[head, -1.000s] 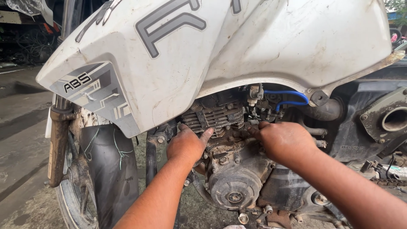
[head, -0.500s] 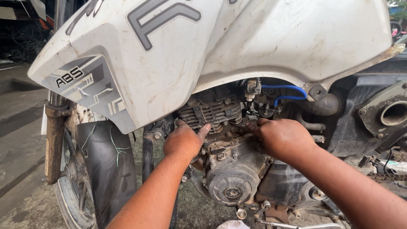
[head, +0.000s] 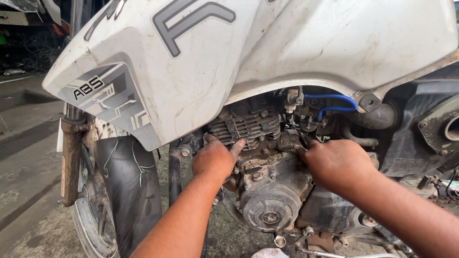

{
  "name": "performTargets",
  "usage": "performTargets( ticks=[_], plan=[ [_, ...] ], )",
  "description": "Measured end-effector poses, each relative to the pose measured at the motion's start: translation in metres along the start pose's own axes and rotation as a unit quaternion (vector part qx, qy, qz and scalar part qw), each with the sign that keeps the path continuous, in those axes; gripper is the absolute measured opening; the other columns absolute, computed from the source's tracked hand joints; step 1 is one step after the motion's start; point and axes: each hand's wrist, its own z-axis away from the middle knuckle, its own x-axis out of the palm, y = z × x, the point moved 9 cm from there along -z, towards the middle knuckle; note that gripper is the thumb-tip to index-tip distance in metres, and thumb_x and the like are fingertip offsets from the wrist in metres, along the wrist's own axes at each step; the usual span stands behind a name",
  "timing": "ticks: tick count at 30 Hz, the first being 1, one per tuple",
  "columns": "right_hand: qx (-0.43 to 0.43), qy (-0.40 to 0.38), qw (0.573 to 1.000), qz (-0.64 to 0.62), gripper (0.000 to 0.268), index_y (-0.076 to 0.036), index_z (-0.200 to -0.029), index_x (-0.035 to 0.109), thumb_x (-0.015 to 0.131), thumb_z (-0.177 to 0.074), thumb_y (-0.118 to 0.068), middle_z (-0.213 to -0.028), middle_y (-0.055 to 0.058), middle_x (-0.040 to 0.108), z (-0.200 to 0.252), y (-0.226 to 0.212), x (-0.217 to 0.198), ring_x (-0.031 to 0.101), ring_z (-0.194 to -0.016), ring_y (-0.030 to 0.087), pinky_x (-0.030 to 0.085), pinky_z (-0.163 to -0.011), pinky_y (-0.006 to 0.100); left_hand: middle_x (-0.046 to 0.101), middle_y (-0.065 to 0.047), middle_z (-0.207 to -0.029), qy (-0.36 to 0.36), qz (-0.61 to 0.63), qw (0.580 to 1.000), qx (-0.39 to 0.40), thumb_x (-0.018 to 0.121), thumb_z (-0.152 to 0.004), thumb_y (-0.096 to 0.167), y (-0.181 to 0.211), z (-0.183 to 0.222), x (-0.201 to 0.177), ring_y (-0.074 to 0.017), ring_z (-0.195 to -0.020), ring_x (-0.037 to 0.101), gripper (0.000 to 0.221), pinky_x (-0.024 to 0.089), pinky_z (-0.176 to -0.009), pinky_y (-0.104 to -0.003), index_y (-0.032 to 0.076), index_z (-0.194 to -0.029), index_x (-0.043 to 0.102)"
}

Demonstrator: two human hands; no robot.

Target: Use a screwdriver to adjust and repair internal components of a motorcycle engine block.

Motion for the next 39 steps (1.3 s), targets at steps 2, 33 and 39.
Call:
performTargets(
  ticks=[2, 33, 39],
  plan=[
    [-0.001, 0.017, 1.000, -0.006, 0.038, -0.024, -0.128, 0.065, 0.055, -0.093, -0.011, -0.116, 0.008, 0.070, 0.008, -0.005, -0.011, 0.076, -0.088, 0.026, 0.063, -0.070, 0.041, 0.072, -0.023, -0.113, -0.006, -0.001, 1.000, -0.004, 0.047, -0.091, 0.079, 0.000, 0.004, -0.002, -0.0333, -0.106, 0.073, 0.113, 0.061, -0.084, -0.044, -0.009, -0.157, 0.018],
    [0.033, 0.034, 0.973, -0.227, 0.042, -0.041, -0.135, 0.068, 0.067, -0.093, -0.040, -0.139, 0.013, 0.058, -0.043, 0.014, 0.035, 0.064, -0.119, 0.031, 0.052, -0.101, 0.046, 0.065, -0.024, -0.129, -0.027, 0.013, 0.999, -0.015, 0.049, -0.091, 0.078, -0.001, 0.004, 0.002, -0.0353, -0.118, 0.067, 0.112, 0.058, -0.093, -0.047, -0.007, -0.157, 0.018],
    [0.082, -0.035, 0.968, -0.233, 0.047, -0.044, -0.141, 0.056, 0.062, -0.095, -0.038, -0.139, 0.006, 0.052, 0.007, 0.004, -0.018, 0.065, -0.120, 0.027, 0.054, -0.103, 0.043, 0.066, -0.024, -0.128, -0.021, 0.002, 1.000, -0.004, 0.049, -0.090, 0.078, -0.003, 0.000, 0.001, -0.0341, -0.118, 0.068, 0.112, 0.058, -0.094, -0.045, -0.007, -0.157, 0.020]
  ],
)
